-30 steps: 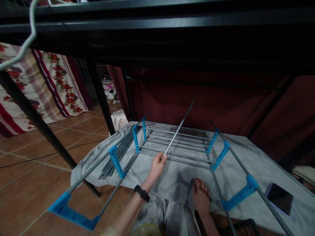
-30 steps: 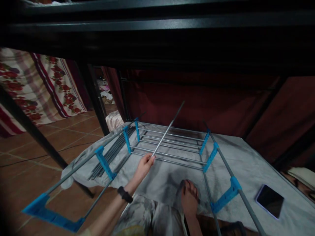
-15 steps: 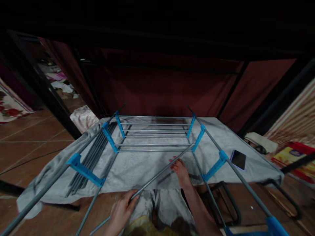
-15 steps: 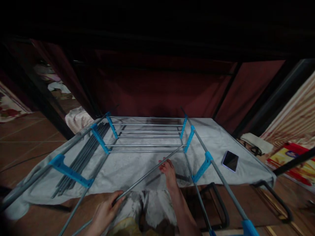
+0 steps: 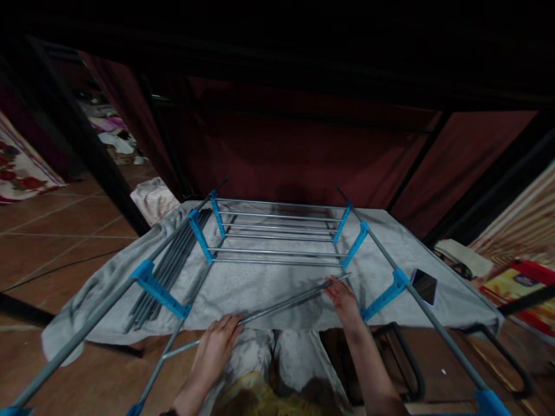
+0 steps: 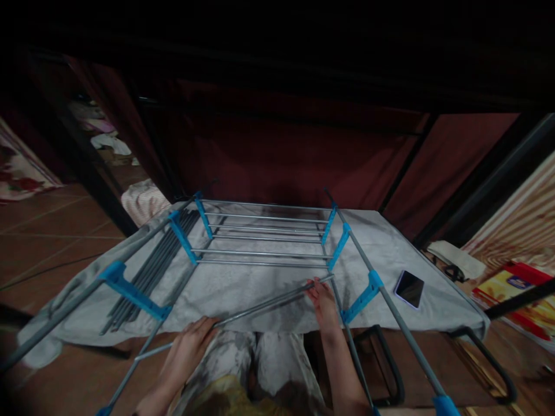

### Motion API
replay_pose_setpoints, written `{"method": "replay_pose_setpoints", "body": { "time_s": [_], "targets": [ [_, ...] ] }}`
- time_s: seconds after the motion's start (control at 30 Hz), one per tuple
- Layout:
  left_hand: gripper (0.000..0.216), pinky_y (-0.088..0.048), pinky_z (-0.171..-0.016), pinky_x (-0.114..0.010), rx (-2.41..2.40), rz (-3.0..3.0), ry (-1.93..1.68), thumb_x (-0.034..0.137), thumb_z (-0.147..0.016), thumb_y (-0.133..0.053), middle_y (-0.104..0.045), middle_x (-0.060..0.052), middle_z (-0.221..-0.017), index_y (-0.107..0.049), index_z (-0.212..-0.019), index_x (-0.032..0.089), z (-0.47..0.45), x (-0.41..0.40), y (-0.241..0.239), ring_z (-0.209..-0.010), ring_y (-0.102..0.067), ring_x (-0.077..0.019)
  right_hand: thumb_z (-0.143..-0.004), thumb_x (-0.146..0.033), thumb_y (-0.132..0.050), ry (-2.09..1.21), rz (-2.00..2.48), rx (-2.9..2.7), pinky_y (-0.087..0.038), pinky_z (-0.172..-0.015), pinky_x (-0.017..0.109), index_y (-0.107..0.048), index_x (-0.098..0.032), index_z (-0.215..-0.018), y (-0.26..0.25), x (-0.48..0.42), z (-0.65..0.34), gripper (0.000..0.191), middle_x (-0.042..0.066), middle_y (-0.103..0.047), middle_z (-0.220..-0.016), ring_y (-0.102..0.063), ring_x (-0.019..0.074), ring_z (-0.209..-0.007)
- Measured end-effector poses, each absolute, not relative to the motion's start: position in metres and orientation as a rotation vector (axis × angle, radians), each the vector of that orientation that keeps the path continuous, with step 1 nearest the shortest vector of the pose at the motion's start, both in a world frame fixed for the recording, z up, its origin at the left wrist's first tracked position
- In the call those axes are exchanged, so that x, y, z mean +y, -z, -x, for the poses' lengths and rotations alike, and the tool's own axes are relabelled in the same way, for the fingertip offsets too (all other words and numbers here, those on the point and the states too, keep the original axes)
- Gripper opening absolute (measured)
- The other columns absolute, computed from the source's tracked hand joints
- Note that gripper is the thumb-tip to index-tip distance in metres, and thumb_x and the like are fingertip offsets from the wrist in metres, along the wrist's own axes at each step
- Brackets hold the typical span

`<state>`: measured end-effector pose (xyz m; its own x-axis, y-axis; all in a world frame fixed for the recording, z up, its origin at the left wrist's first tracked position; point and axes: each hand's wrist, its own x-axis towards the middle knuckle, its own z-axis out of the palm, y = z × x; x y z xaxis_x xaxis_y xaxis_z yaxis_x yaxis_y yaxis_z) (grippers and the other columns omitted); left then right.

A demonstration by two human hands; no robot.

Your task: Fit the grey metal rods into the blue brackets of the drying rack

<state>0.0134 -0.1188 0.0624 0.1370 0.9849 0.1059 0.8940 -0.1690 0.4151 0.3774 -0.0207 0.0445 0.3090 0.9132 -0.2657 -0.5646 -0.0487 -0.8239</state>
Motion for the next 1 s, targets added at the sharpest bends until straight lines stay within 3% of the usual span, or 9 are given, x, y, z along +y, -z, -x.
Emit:
{"method": "replay_pose_setpoints", "body": {
  "time_s": [0.23, 0.37, 0.53, 0.83, 1.0],
  "targets": [
    [0.033, -0.046, -0.093, -0.036, 1.862, -2.431, -0.364, 0.005, -0.093, -0.043, -0.068, -0.007, -0.105, -0.067, -0.109, 0.022, -0.032, -0.097, -0.081, -0.097, -0.064, -0.0215, -0.061, -0.036, -0.079, -1.22, 1.222, -0.401, -0.06, -0.083, 0.044, -0.059, -0.024, -0.071, 0.007, -0.021, -0.417, 0.024, 0.003, -0.067, -0.079, -0.069, 0.0209, -0.081],
    [0.027, -0.044, -0.09, -0.035, 1.857, -2.511, -0.303, 0.005, -0.094, -0.046, -0.066, -0.007, -0.102, -0.065, -0.104, 0.02, -0.029, -0.084, -0.086, -0.092, -0.062, -0.0194, -0.066, -0.036, -0.071, -1.214, 1.376, -0.419, -0.062, -0.079, 0.046, -0.059, -0.03, -0.07, 0.035, -0.015, -0.432, 0.013, 0.005, -0.065, -0.081, -0.069, 0.0231, -0.077],
    [0.021, -0.041, -0.087, -0.034, 1.812, -2.619, -0.26, 0.014, -0.099, -0.045, -0.065, -0.007, -0.099, -0.066, -0.103, 0.019, -0.028, -0.076, -0.087, -0.09, -0.061, -0.0188, -0.071, -0.03, -0.068, -1.286, 1.385, -0.286, -0.064, -0.084, 0.043, -0.061, -0.03, -0.074, 0.051, -0.023, -0.441, 0.008, 0.001, -0.065, -0.082, -0.07, 0.0188, -0.079],
    [0.017, -0.038, -0.084, -0.034, 1.753, -2.751, -0.16, 0.015, -0.099, -0.048, -0.066, -0.008, -0.1, -0.066, -0.1, 0.018, -0.034, -0.05, -0.077, -0.09, -0.06, -0.0182, -0.075, -0.021, -0.065, -1.243, 1.367, -0.324, -0.062, -0.084, 0.038, -0.062, -0.024, -0.074, 0.038, -0.021, -0.432, 0.005, 0.001, -0.066, -0.082, -0.069, 0.0171, -0.081],
    [0.018, -0.038, -0.083, -0.034, 1.629, -2.838, -0.188, 0.013, -0.1, -0.046, -0.066, -0.008, -0.1, -0.063, -0.1, 0.017, -0.045, -0.039, -0.073, -0.089, -0.059, -0.0188, -0.076, -0.016, -0.065, -1.318, 1.34, -0.249, -0.06, -0.083, 0.027, -0.064, -0.022, -0.077, 0.032, -0.021, -0.426, 0.006, 0.001, -0.067, -0.087, -0.068, 0.012, -0.081]
  ]
}}
